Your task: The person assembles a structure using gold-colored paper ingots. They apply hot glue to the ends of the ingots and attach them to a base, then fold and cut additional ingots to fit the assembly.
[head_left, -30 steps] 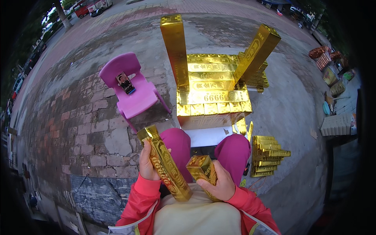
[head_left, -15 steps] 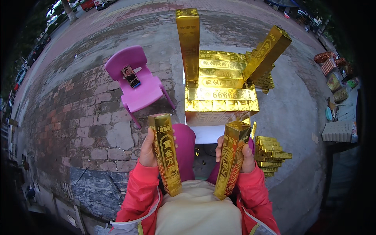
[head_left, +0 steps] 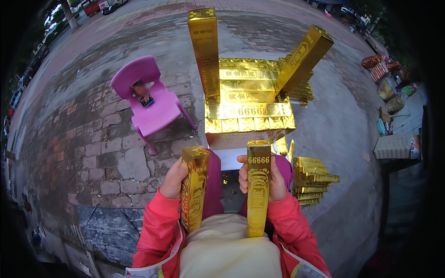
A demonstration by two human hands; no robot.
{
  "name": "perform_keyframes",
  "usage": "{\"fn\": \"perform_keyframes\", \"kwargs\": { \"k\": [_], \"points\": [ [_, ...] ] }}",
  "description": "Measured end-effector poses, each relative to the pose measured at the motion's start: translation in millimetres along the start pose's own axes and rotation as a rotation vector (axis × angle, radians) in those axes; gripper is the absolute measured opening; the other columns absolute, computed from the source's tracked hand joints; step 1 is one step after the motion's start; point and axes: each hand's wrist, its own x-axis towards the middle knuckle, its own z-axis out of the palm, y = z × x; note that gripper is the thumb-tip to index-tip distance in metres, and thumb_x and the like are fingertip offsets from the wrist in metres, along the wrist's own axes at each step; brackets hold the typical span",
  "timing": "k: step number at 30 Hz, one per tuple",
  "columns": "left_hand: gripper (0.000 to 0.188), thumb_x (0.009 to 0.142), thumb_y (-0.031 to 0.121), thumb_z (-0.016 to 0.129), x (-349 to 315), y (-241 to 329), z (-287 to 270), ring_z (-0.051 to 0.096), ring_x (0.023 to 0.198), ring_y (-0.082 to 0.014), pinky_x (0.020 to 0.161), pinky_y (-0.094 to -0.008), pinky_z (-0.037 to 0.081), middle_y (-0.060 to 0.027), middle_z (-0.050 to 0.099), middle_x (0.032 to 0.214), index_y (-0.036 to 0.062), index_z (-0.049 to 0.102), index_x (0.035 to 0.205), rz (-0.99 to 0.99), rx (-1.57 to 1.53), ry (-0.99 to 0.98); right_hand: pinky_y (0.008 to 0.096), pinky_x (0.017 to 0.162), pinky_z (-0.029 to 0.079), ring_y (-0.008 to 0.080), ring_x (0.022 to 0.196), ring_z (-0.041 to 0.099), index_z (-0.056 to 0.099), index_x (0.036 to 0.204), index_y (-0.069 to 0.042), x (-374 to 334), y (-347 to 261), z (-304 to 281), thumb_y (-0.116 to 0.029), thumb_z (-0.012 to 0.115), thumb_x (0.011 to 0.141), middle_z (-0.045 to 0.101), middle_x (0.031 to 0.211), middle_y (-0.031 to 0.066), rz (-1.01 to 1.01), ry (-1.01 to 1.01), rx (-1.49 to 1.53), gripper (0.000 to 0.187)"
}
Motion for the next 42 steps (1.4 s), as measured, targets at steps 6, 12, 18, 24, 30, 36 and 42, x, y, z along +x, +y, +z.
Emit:
{"fn": "perform_keyframes", "kwargs": {
  "k": [6,12,18,24,30,36,42],
  "points": [
    [0.067,0.094,0.040,0.067,7,-15,-11,0.060,0.112,-0.0200,0.094,-0.0333,0.047,-0.0148,0.061,0.122,-0.0005,0.039,0.139,-0.204,0.802,-0.272,0.0324,0.067,0.050,0.0193,0.078,0.060,0.043,0.137,0.006,-4,-1,-7,-0.067,0.035,0.097,0.061,0.096,0.0109,-0.012,0.027,-0.070,0.084],
    [0.074,0.092,0.048,0.063,-18,-98,3,0.059,0.111,-0.0429,0.094,-0.0465,0.047,-0.0289,0.055,0.124,-0.0026,0.039,0.139,-0.364,1.200,-0.727,0.0318,0.071,0.052,0.0194,0.081,0.063,0.043,0.138,0.006,-3,4,-14,-0.066,0.034,0.098,0.062,0.101,0.0124,0.014,0.051,-0.097,0.083],
    [0.057,0.097,0.031,0.060,-16,-109,4,0.055,0.119,-0.0321,0.102,-0.0416,0.043,-0.0223,0.056,0.127,-0.0020,0.040,0.139,-0.190,0.969,-0.357,0.0306,0.077,0.052,0.0168,0.088,0.064,0.049,0.133,0.004,-6,12,-28,-0.057,0.036,0.102,0.065,0.104,0.0097,0.042,0.021,-0.130,0.070],
    [0.046,0.100,0.017,0.056,-1,-96,8,0.051,0.119,-0.0196,0.106,-0.0336,0.040,-0.0123,0.052,0.130,0.0015,0.040,0.140,0.097,0.362,0.128,0.0274,0.084,0.051,0.0106,0.095,0.062,0.056,0.129,-0.001,-12,35,-63,-0.044,0.036,0.107,0.066,0.110,0.0049,0.188,0.123,-0.323,0.053],
    [0.041,0.089,0.006,0.068,10,-72,21,0.053,0.115,-0.0190,0.102,-0.0332,0.041,-0.0108,0.053,0.125,0.0018,0.051,0.126,0.349,0.551,0.137,0.0254,0.085,0.048,0.0075,0.096,0.058,0.058,0.128,-0.002,-13,58,-72,-0.042,0.037,0.107,0.064,0.110,0.0015,0.329,-0.017,-0.426,0.049],
    [0.021,0.084,0.001,0.072,11,-61,21,0.055,0.111,-0.0194,0.099,-0.0317,0.041,-0.0105,0.056,0.117,0.0024,0.061,0.101,0.339,0.628,0.095,0.0251,0.083,0.047,0.0056,0.093,0.055,0.059,0.123,-0.002,-13,65,-73,-0.041,0.037,0.108,0.062,0.105,-0.0008,0.292,-0.020,-0.434,0.047],
    [0.006,0.093,0.006,0.063,9,-55,25,0.055,0.110,-0.0210,0.098,-0.0315,0.041,-0.0125,0.058,0.117,0.0017,0.061,0.094,0.268,0.650,0.106,0.0244,0.081,0.047,0.0054,0.091,0.055,0.060,0.121,-0.001,-17,60,-71,-0.040,0.038,0.107,0.062,0.102,-0.0012,0.280,-0.024,-0.438,0.046]
  ]
}}
